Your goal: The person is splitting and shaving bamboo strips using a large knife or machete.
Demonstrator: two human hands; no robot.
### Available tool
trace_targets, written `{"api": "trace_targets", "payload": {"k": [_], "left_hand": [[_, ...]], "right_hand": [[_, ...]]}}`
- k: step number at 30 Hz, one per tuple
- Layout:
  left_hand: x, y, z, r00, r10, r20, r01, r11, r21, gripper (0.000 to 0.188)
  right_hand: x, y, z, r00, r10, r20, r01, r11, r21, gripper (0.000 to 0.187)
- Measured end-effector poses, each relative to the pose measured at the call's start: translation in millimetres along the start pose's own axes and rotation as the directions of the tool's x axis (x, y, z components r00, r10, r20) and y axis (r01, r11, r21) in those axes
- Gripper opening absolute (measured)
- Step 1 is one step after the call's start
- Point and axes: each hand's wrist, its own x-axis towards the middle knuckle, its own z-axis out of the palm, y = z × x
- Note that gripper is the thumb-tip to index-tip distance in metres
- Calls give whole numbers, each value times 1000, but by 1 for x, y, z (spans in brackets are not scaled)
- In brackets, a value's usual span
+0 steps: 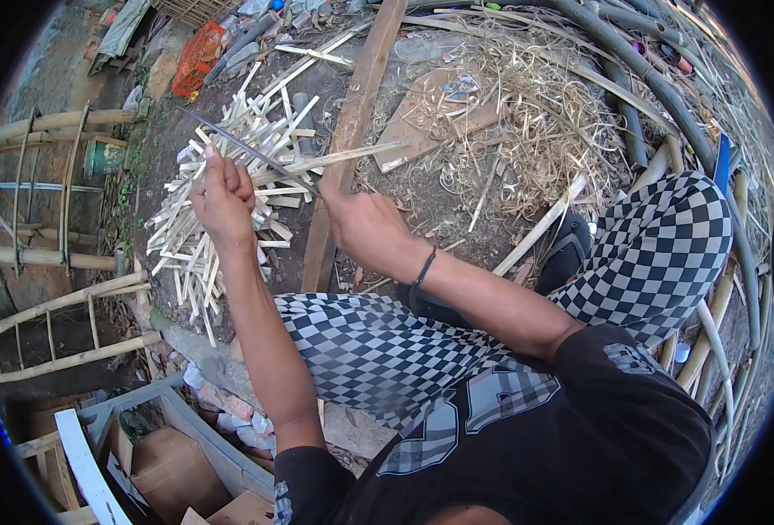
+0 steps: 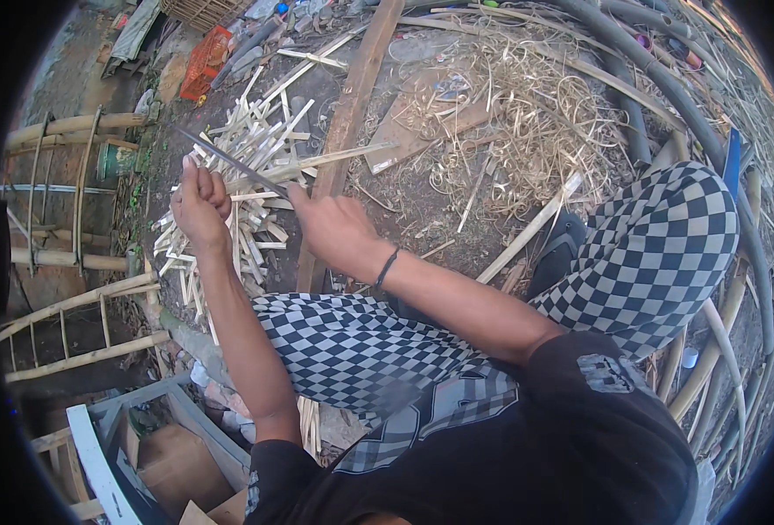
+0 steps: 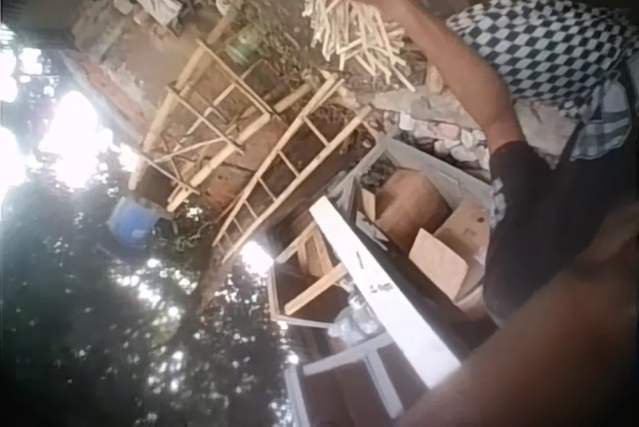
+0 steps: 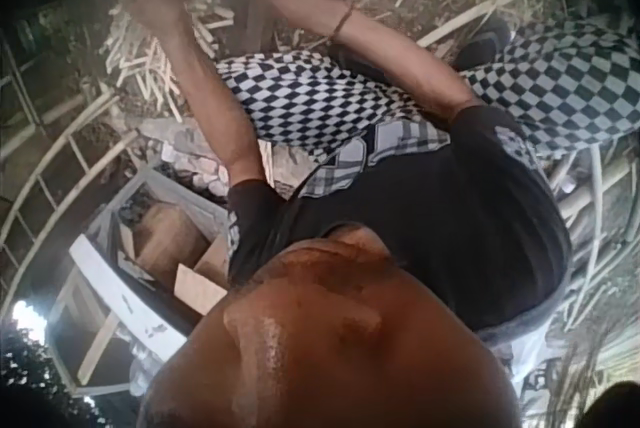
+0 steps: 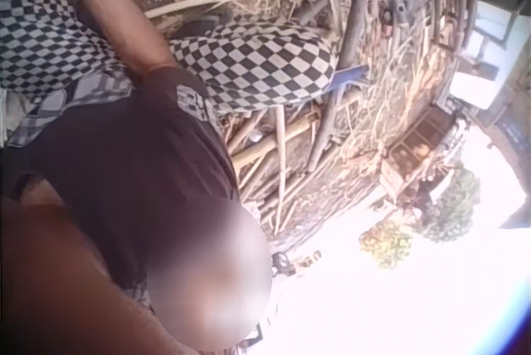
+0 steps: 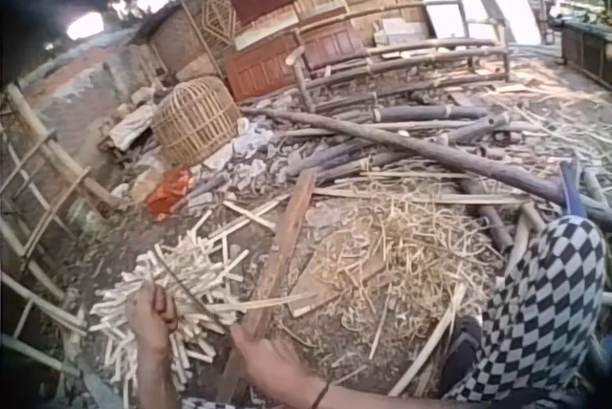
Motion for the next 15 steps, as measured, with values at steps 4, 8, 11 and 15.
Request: {"api": "trace_targets", "payload": {"k": [4, 8, 11, 15], "left_hand": [[-6, 3, 20, 995, 91, 48, -94, 994, 49, 52], [-5, -1, 9, 999, 39, 6, -39, 998, 57, 54], [-10, 4, 14, 999, 39, -11, -38, 997, 69, 54], [-4, 8, 25, 998, 5, -60, -3, 999, 43, 54]], "right_hand": [[11, 54, 9, 985, 172, -26, -171, 985, 31, 38], [9, 14, -4, 987, 161, -7, -162, 986, -29, 39], [1, -5, -8, 1000, 16, 9, -15, 1000, -16, 39], [15, 61, 9, 976, 202, -86, -207, 977, -51, 38]]}}
